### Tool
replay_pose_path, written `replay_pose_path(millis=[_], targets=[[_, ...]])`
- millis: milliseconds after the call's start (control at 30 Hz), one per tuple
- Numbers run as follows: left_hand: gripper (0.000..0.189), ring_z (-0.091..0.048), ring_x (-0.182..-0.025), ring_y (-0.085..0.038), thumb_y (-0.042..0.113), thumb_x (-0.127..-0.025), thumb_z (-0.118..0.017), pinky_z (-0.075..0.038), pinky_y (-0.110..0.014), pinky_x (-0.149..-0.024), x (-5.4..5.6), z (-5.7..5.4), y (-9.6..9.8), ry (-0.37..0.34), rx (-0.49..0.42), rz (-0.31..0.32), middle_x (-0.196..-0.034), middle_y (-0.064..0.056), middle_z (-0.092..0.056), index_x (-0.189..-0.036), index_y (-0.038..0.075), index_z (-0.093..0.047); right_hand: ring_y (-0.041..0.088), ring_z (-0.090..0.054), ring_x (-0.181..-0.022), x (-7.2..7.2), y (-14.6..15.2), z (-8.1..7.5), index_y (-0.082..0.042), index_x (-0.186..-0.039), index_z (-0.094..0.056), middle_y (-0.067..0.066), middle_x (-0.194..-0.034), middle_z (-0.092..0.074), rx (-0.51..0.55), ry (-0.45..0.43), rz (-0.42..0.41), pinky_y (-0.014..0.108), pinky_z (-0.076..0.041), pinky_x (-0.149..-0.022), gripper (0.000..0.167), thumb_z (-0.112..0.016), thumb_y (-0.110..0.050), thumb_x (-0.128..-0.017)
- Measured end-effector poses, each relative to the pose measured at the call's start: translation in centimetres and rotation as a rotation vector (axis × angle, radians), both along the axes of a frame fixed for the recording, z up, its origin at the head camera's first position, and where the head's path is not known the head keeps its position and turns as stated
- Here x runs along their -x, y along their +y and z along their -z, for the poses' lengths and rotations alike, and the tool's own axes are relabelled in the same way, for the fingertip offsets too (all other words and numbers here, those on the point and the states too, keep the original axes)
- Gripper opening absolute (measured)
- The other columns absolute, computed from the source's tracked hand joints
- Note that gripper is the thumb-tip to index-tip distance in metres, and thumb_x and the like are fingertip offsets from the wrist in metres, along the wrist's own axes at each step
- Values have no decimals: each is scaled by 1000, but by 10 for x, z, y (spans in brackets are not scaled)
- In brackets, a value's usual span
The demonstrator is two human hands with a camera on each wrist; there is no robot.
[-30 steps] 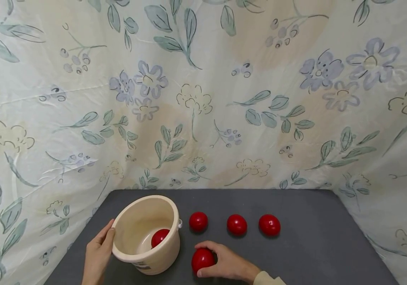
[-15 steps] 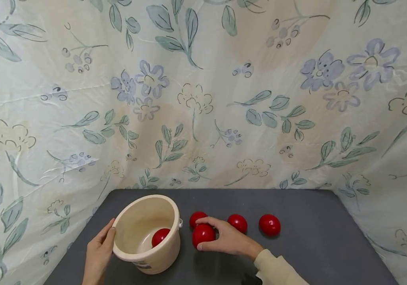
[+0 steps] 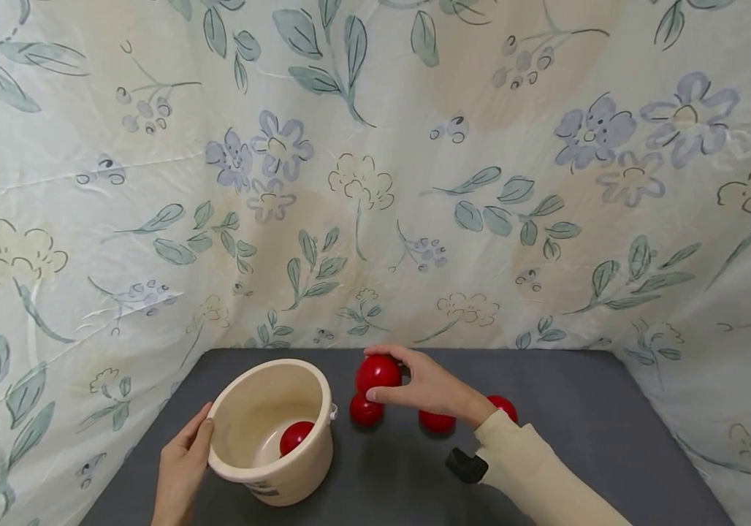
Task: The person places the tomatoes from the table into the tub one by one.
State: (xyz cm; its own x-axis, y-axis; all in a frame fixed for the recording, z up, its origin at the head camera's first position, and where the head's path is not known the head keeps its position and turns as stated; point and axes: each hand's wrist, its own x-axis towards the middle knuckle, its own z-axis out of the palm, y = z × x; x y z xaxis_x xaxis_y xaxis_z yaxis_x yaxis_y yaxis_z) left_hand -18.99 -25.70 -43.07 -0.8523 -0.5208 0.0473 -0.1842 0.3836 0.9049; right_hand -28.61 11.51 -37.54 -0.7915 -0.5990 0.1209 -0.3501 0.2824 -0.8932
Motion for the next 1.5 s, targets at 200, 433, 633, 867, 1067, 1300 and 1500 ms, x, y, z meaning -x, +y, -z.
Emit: replay_pose_path(millis=[200, 433, 633, 867, 1067, 1300, 1500], targets=[[51, -44, -144, -40, 37, -106, -48, -42, -45, -110, 0, 0, -2, 12, 20, -22, -151, -17, -50, -147, 6, -53, 28, -56, -123, 4, -7, -21, -27, -147, -49, 4, -145, -54, 24, -30, 5, 38, -59, -94, 65, -78, -32, -88], [53, -42, -145, -41, 39, -106, -47, -41, -50, -113, 0, 0, -2, 0, 7, -15, -152, -18, -47, -148, 6, -51, 28, -54, -126, 7, -25, -27, -27, -145, -51, 4, -144, -55, 31, 7, -41, 43, -58, -98, 65, -78, -31, -87], [54, -41, -146, -40, 39, -106, -47, -41, -49, -113, 0, -1, -3, 1, 0, -9, -153, -17, -47, -148, 6, -51, 28, -54, -125, 9, -41, -33, -27, -146, -50, 4, -140, -56, 38, -55, -60, 40, -59, -95, 65, -78, -31, -87], [53, -42, -145, -40, 39, -106, -47, -42, -49, -113, 1, 0, -2, 0, 11, -3, -152, -17, -47, -148, 8, -52, 27, -54, -124, 14, -61, -34, -27, -144, -51, 3, -139, -57, 35, -95, -83, 39, -62, -93, 65, -80, -28, -86], [53, -44, -144, -38, 39, -106, -48, -42, -46, -111, 2, -1, -2, 5, 13, -1, -151, -15, -49, -147, 6, -51, 25, -56, -122, 16, -82, -29, -22, -142, -53, 7, -138, -58, 12, -102, -140, 38, -62, -92, 62, -78, -26, -86], [52, -43, -145, -38, 38, -106, -49, -42, -48, -113, 0, -2, -2, 7, 22, 6, -152, -15, -48, -148, 8, -52, 19, -58, -115, 14, -105, -13, -24, -140, -55, 3, -133, -62, -56, -126, -246, 34, -60, -93, 58, -76, -25, -87], [51, -42, -145, -38, 36, -106, -49, -41, -47, -112, -1, -3, -2, 16, 22, 14, -152, -15, -48, -148, 6, -52, 15, -59, -111, 14, -120, -5, -33, -136, -58, -6, -125, -64, -130, -137, -271, 29, -60, -87, 54, -78, -30, -85]])
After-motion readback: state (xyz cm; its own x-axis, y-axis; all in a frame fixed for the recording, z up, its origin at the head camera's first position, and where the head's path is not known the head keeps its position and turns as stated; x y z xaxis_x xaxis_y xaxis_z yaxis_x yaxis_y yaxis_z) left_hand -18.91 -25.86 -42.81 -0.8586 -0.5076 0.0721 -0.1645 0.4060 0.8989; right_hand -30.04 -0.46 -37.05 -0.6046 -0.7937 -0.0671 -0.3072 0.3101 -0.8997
